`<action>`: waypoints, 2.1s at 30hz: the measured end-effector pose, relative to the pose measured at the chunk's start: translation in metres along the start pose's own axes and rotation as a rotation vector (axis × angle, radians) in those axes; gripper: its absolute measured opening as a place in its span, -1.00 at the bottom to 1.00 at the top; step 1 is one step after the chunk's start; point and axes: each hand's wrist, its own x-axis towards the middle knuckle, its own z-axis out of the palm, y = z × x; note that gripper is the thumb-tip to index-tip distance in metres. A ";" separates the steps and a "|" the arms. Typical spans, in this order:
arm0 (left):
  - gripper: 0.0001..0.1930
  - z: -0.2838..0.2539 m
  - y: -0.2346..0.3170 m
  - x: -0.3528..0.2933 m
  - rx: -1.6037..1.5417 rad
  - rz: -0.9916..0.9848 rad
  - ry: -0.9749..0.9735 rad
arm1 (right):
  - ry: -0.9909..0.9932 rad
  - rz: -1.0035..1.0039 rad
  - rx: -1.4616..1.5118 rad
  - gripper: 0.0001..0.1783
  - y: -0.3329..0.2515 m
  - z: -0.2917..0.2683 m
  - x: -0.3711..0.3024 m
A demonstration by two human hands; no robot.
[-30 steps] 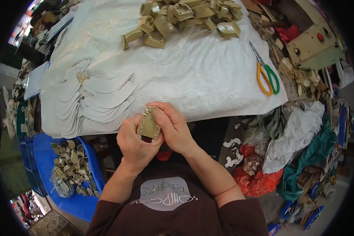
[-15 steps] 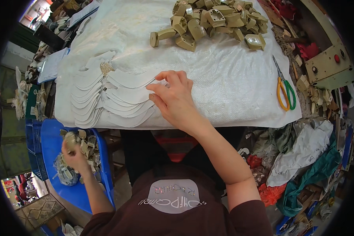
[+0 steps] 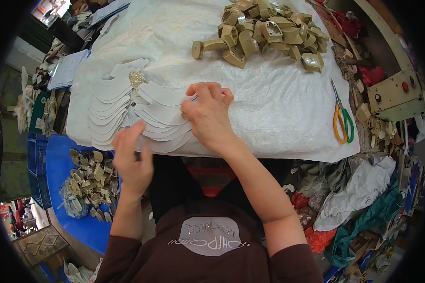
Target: The person repeatedly picks up beige plastic components and white curved inserts from a table, fits the inserts into the components, and places the assembled units into a pile. The person handles the items one at a time throughout the clip.
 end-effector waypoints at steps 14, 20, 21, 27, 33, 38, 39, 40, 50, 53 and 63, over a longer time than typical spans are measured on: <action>-0.58 0.017 0.032 0.014 -0.176 -0.023 -0.233 | 0.299 0.222 0.693 -0.86 0.033 -0.076 -0.047; -0.57 0.048 0.081 0.023 -1.201 -0.753 -0.407 | -0.090 -0.136 0.333 -0.70 0.018 -0.099 -0.047; -0.56 0.051 0.083 0.024 -1.282 -0.854 -0.322 | -0.011 -0.082 0.315 -0.69 0.027 -0.098 -0.044; -0.52 0.054 0.075 0.022 -1.536 -0.833 -0.250 | 0.439 0.064 -0.195 -0.57 0.117 -0.110 0.024; -0.56 0.049 0.077 0.021 -1.521 -0.879 -0.267 | 0.463 0.060 -0.697 -0.55 0.166 -0.093 0.058; -0.60 0.043 0.064 0.018 -1.643 -0.894 -0.264 | 0.449 0.039 -0.453 -0.60 0.155 -0.091 0.042; -0.60 0.042 0.061 0.017 -1.643 -0.891 -0.257 | 0.442 0.043 -0.398 -0.62 0.153 -0.092 0.037; -0.60 0.041 0.059 0.017 -1.644 -0.888 -0.251 | 0.477 -0.013 -0.454 -0.62 0.150 -0.096 0.034; -0.58 0.043 0.062 0.017 -1.648 -0.841 -0.249 | 0.225 0.183 0.184 -0.61 0.072 -0.112 -0.035; -0.56 0.045 0.060 0.014 -1.598 -0.834 -0.220 | 0.009 0.210 0.169 -0.56 0.050 -0.111 -0.052; -0.58 0.042 0.064 -0.002 -1.546 -0.875 -0.091 | 0.312 0.244 0.522 -0.54 0.009 -0.095 -0.078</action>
